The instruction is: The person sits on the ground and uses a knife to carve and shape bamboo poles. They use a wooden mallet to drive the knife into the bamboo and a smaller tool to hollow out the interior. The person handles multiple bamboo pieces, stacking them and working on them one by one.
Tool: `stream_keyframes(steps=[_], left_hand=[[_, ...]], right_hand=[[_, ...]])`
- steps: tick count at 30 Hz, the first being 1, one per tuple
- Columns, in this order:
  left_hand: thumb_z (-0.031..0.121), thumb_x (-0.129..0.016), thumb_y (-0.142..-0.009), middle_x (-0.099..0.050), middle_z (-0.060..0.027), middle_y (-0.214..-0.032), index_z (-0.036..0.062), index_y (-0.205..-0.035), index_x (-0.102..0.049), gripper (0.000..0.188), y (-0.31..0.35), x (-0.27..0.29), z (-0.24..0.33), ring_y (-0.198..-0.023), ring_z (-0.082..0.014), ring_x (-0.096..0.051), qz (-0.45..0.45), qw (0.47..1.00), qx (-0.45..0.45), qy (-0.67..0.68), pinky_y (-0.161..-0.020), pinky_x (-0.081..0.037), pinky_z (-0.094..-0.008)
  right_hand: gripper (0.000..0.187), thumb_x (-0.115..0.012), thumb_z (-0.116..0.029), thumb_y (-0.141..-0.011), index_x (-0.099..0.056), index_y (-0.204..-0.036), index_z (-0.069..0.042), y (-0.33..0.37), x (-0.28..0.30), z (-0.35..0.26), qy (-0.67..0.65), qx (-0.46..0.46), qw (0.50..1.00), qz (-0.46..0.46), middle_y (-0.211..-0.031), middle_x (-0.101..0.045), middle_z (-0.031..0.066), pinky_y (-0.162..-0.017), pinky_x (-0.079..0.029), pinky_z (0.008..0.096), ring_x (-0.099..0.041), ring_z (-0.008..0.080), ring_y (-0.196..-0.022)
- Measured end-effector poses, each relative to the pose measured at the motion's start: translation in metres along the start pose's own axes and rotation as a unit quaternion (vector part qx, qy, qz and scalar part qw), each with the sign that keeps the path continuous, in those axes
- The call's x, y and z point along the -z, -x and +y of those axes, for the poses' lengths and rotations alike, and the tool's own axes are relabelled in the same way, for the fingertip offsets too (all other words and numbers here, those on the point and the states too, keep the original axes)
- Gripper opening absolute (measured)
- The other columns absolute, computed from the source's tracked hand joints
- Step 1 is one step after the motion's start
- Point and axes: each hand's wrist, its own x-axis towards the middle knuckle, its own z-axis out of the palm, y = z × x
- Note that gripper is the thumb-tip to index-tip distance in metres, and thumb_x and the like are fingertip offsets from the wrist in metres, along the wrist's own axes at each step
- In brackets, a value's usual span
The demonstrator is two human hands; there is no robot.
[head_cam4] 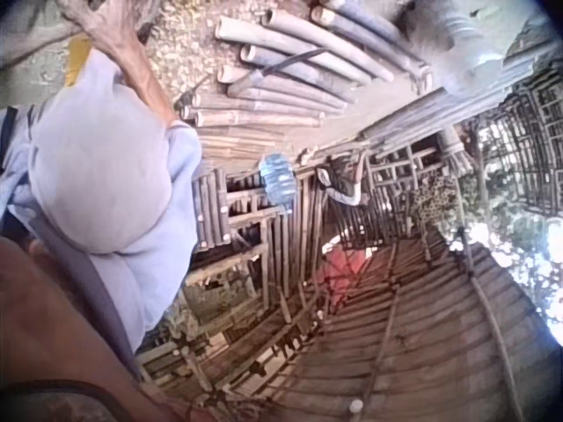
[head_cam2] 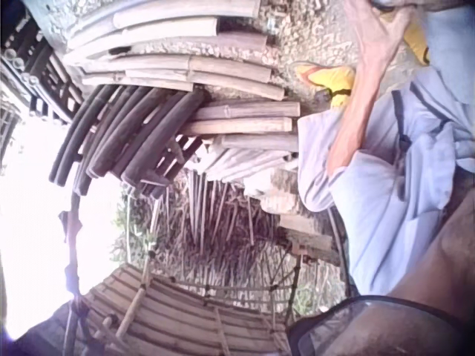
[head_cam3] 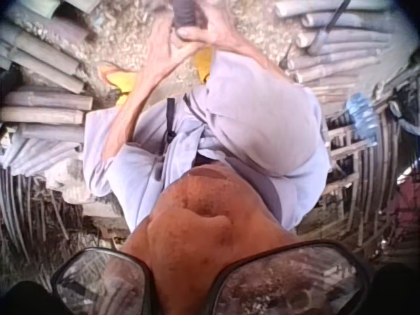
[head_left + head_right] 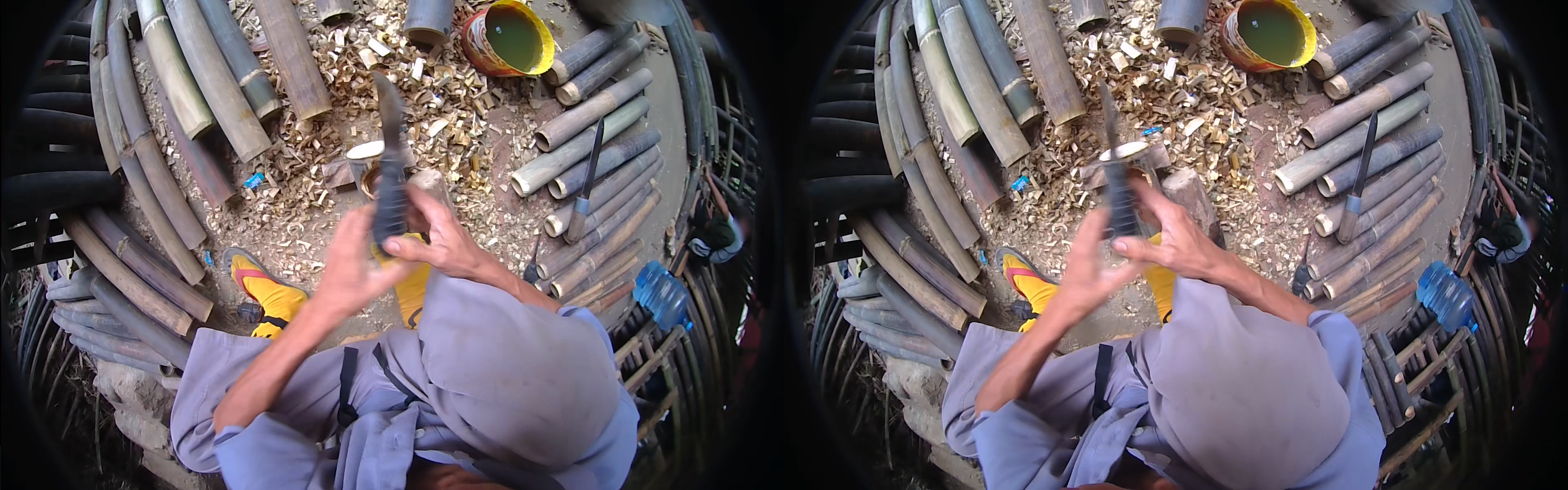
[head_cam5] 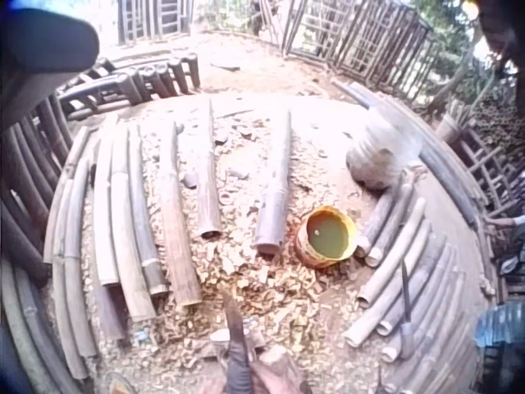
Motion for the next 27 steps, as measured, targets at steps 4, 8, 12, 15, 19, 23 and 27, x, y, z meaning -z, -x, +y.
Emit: stream_keyframes(steps=[4,8,12,15,19,23,27], left_hand=[[0.043,-0.077,-0.072,-0.052,-0.0176,-0.120,-0.0032,-0.125,-0.048,0.076,0.018,-0.037,-0.004,-0.111,-0.0286,-0.055,-0.058,0.986,0.035,0.154,-0.087,-0.052,-0.0412],[0.049,-0.068,-0.079,-0.059,-0.0170,-0.110,-0.0055,-0.115,-0.053,0.067,-0.030,-0.062,-0.033,-0.104,-0.0272,-0.059,-0.178,0.839,0.331,0.394,-0.084,-0.054,-0.0400],[0.027,-0.054,-0.091,-0.065,-0.0167,-0.093,-0.0063,-0.096,-0.061,0.034,-0.066,-0.096,-0.044,-0.091,-0.0232,-0.064,-0.137,0.833,0.351,0.406,-0.076,-0.058,-0.0358],[0.016,-0.048,-0.093,-0.065,-0.0175,-0.098,-0.0067,-0.098,-0.060,0.027,-0.076,-0.093,-0.027,-0.093,-0.0238,-0.064,-0.076,0.771,0.348,0.529,-0.078,-0.058,-0.0373],[0.017,-0.046,-0.094,-0.062,-0.0187,-0.111,-0.0056,-0.106,-0.057,0.027,-0.072,-0.100,-0.028,-0.106,-0.0268,-0.061,-0.007,0.653,0.267,0.709,-0.094,-0.051,-0.0397],[0.019,-0.048,-0.096,-0.058,-0.0179,-0.119,-0.0025,-0.112,-0.054,0.027,-0.066,-0.102,-0.032,-0.114,-0.0276,-0.056,0.074,0.439,0.205,0.871,-0.099,-0.048,-0.0384],[0.021,-0.051,-0.096,-0.057,-0.0163,-0.121,-0.0036,-0.117,-0.053,0.032,-0.063,-0.102,-0.047,-0.113,-0.0260,-0.057,0.046,0.472,0.196,0.858,-0.101,-0.047,-0.0389]], right_hand=[[0.038,-0.066,-0.018,-0.084,-0.052,-0.116,-0.004,0.036,0.020,0.037,0.100,-0.052,0.992,0.047,-0.091,-0.064,0.0130,-0.070,-0.052,0.0338,-0.065,0.0186,-0.083],[0.041,-0.067,-0.016,-0.079,-0.055,-0.117,-0.007,0.078,0.013,0.075,0.235,-0.035,0.970,0.058,-0.094,-0.066,0.0163,-0.070,-0.053,0.0405,-0.066,0.0355,-0.081],[0.041,-0.066,-0.021,-0.076,-0.060,-0.116,-0.014,0.052,0.029,0.081,0.363,-0.029,0.923,0.124,-0.090,-0.066,0.0164,-0.069,-0.052,0.0458,-0.065,0.0357,-0.077],[0.039,-0.069,-0.022,-0.071,-0.060,-0.108,-0.014,0.021,0.064,0.037,0.473,-0.110,0.874,-0.010,-0.079,-0.065,0.0149,-0.066,-0.052,0.0472,-0.065,0.0355,-0.072],[0.027,-0.069,-0.020,-0.070,-0.058,-0.093,-0.012,-0.033,0.077,-0.024,0.658,-0.031,0.738,-0.148,-0.072,-0.063,0.0129,-0.058,-0.050,0.0456,-0.064,0.0320,-0.064],[0.026,-0.068,-0.018,-0.070,-0.059,-0.094,-0.011,-0.090,0.064,-0.027,0.730,0.220,0.607,-0.225,-0.075,-0.063,0.0085,-0.059,-0.047,0.0379,-0.062,0.0265,-0.065],[0.028,-0.068,-0.019,-0.070,-0.061,-0.097,-0.013,-0.078,0.067,-0.016,0.688,0.313,0.642,-0.125,-0.084,-0.064,0.0068,-0.066,-0.045,0.0336,-0.061,0.0231,-0.074]])
